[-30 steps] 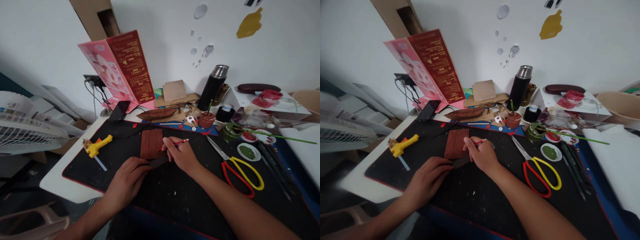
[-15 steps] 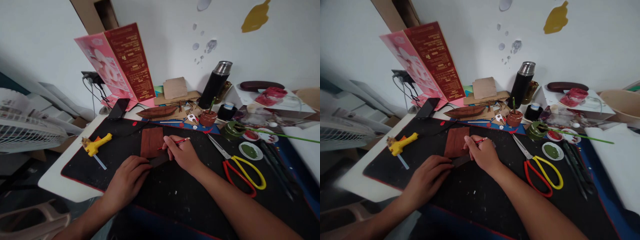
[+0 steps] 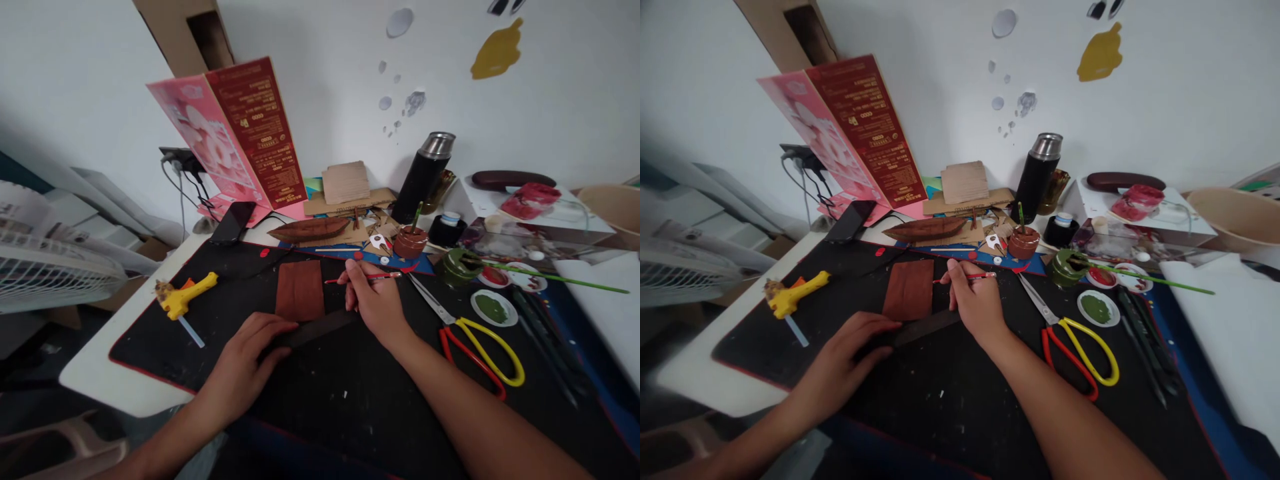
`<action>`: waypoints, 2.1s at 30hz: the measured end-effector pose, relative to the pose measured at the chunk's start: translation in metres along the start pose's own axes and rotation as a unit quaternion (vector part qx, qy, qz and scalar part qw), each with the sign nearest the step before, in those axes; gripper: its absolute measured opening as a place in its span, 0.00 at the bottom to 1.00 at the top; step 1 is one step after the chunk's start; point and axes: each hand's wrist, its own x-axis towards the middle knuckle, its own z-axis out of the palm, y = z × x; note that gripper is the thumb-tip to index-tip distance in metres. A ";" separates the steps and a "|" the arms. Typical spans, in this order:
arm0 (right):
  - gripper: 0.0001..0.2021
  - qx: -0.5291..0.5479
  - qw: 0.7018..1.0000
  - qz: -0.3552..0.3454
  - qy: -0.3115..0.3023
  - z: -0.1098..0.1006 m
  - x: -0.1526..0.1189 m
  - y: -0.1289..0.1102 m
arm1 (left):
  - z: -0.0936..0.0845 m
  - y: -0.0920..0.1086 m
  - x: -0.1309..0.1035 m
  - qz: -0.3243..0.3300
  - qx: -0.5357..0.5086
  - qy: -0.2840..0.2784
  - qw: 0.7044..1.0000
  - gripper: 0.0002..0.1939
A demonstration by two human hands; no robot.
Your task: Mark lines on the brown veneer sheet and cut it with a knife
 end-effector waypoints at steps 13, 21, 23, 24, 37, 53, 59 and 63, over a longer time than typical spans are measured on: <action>0.25 -0.079 0.995 -0.061 -0.001 -0.006 -0.001 -0.003 | -0.007 0.015 0.006 -0.092 -0.073 -0.041 0.992 0.16; 0.22 -0.192 0.965 -0.175 -0.042 -0.011 -0.007 -0.010 | -0.034 0.033 0.014 -0.101 -0.151 -0.074 0.980 0.20; 0.23 -0.191 0.964 -0.177 -0.047 -0.011 -0.008 -0.010 | -0.039 0.042 0.015 -0.091 -0.155 -0.062 0.982 0.20; 0.23 -0.192 0.964 -0.178 -0.048 -0.011 -0.009 -0.010 | -0.040 0.046 0.015 -0.090 -0.155 -0.057 0.982 0.19; 0.18 -0.188 0.951 -0.241 0.045 -0.017 0.001 -0.011 | -0.038 -0.031 0.094 -0.073 0.025 -0.065 0.995 0.21; 0.19 -0.189 0.945 -0.262 0.051 -0.020 0.004 -0.009 | -0.015 -0.066 0.166 -0.088 0.080 -0.249 0.961 0.28; 0.19 -0.183 0.946 -0.263 0.052 -0.021 0.006 -0.009 | -0.027 -0.056 0.175 -0.143 -0.009 -0.329 0.933 0.32; 0.19 -0.176 0.949 -0.257 0.054 -0.021 0.006 -0.008 | -0.029 -0.047 0.171 -0.185 -0.089 -0.372 0.905 0.23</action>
